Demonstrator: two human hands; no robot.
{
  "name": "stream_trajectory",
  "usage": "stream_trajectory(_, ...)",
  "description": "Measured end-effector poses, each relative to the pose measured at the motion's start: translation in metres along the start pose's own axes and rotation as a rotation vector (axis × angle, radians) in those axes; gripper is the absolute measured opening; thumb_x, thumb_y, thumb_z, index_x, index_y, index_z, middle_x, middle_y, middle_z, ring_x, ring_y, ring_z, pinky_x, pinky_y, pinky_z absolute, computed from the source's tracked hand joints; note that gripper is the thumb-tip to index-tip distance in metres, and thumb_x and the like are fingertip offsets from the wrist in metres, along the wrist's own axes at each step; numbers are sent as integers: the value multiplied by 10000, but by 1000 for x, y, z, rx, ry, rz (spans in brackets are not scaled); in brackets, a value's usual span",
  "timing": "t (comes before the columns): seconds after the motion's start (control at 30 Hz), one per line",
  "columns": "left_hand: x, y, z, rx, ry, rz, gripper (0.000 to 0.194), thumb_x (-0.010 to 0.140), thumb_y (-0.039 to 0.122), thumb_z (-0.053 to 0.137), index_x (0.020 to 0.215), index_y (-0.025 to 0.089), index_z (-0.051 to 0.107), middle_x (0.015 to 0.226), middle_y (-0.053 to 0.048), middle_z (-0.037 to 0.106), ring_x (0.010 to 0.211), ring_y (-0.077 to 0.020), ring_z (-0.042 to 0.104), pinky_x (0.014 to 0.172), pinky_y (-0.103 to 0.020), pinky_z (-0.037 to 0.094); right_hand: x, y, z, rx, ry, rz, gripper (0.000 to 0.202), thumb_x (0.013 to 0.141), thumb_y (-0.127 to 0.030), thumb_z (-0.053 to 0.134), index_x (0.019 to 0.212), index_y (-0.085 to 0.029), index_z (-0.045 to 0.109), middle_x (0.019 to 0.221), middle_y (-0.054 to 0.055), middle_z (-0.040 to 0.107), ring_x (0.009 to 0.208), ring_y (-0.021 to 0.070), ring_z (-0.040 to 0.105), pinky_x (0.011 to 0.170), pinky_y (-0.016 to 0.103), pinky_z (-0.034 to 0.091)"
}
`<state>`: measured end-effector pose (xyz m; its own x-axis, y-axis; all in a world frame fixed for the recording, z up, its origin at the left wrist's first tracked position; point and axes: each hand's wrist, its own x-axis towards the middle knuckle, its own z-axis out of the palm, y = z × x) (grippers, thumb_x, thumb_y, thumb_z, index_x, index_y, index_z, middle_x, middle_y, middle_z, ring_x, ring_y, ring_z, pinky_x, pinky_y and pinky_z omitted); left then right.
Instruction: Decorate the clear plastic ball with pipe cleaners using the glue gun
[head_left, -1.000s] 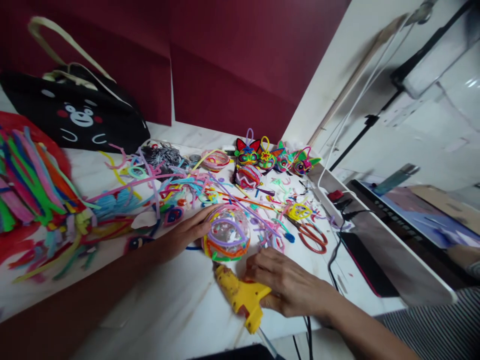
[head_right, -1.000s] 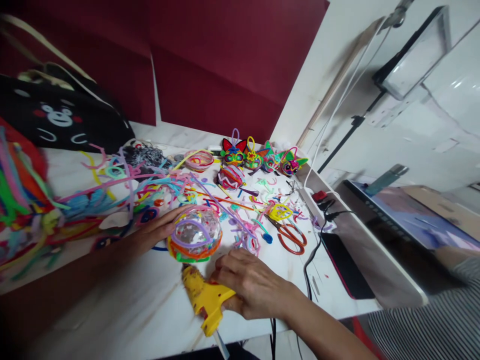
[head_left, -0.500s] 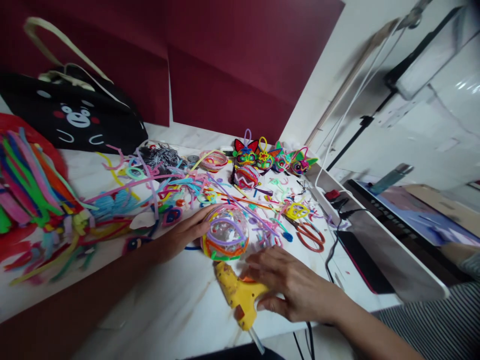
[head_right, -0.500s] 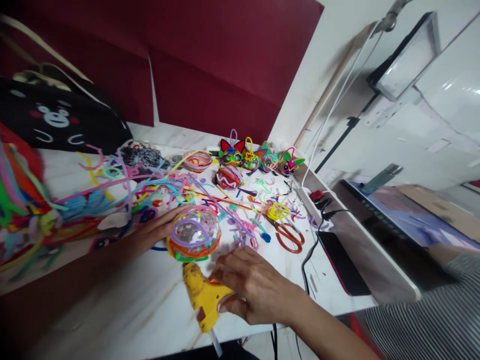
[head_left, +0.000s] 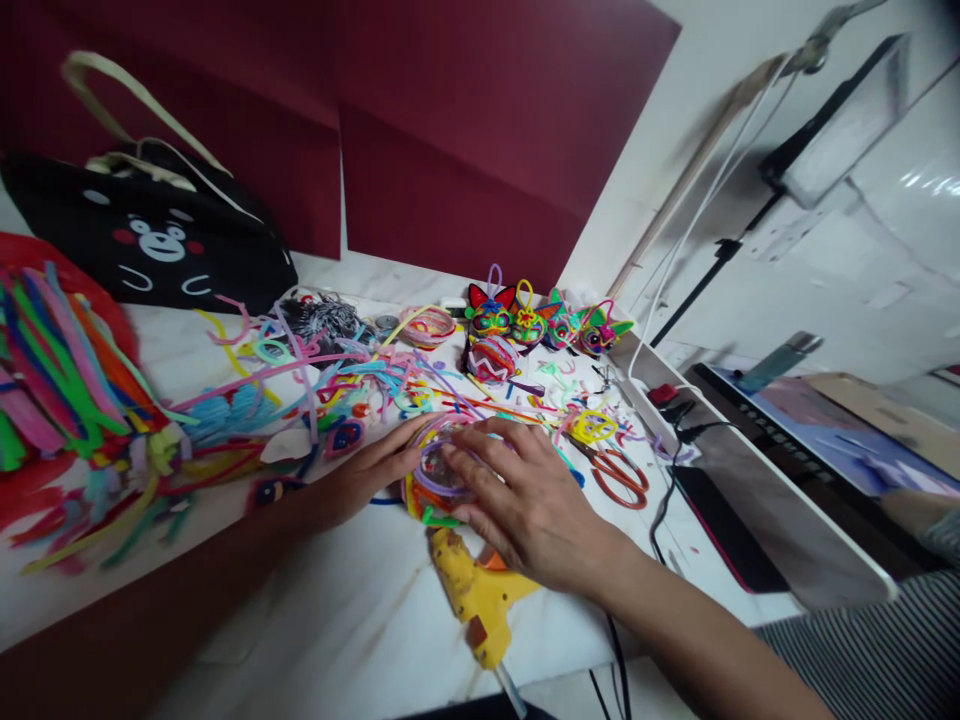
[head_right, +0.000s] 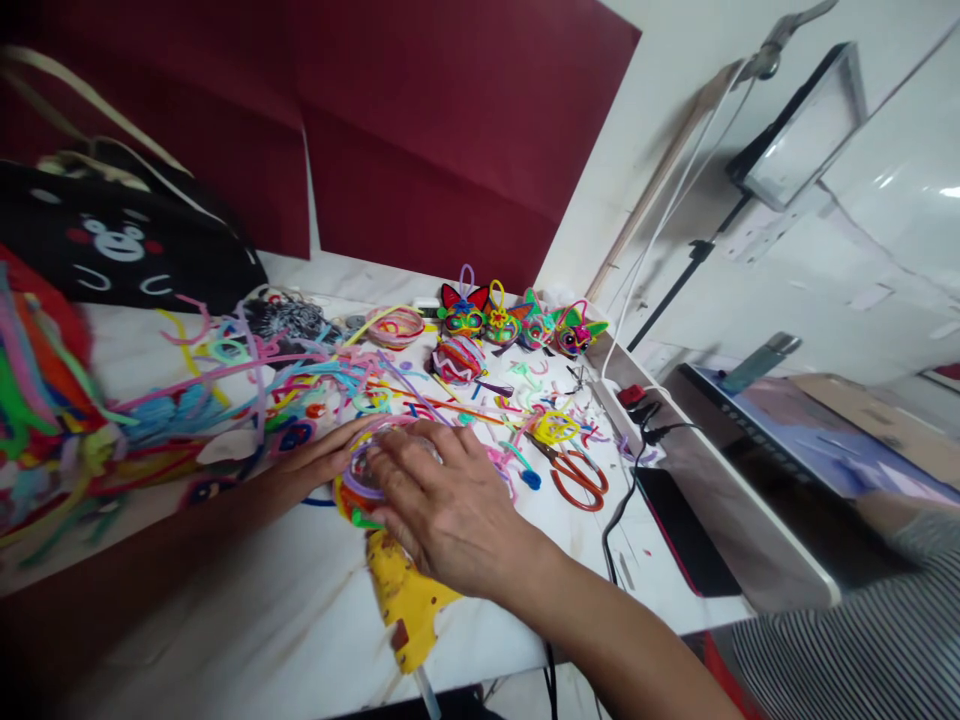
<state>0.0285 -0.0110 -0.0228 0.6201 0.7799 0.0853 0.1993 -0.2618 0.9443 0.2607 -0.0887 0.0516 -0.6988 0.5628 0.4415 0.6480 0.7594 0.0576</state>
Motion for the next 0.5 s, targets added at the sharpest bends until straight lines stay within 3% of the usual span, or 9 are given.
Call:
stream_trajectory(0.17,-1,-6,0,20,15,-11,639,965,608,409,1523,300,353,1628,26,299,1519,-267,200,1234,-375,236,5,3,7,-5,-53,-9,474,1016,-421,478,1372,-112,531,1407,147,568,1247,311,459,950,484,419)
stream_trajectory(0.5,0,-3,-2,-27,-15,17,588,981,538,408,1521,311,362,1618,55,320,1509,-283,230,1248,-368,204,7,10,16,60,-4,-48,462,1028,-426,440,1348,-109,543,1376,157,587,1239,300,475,947,477,428)
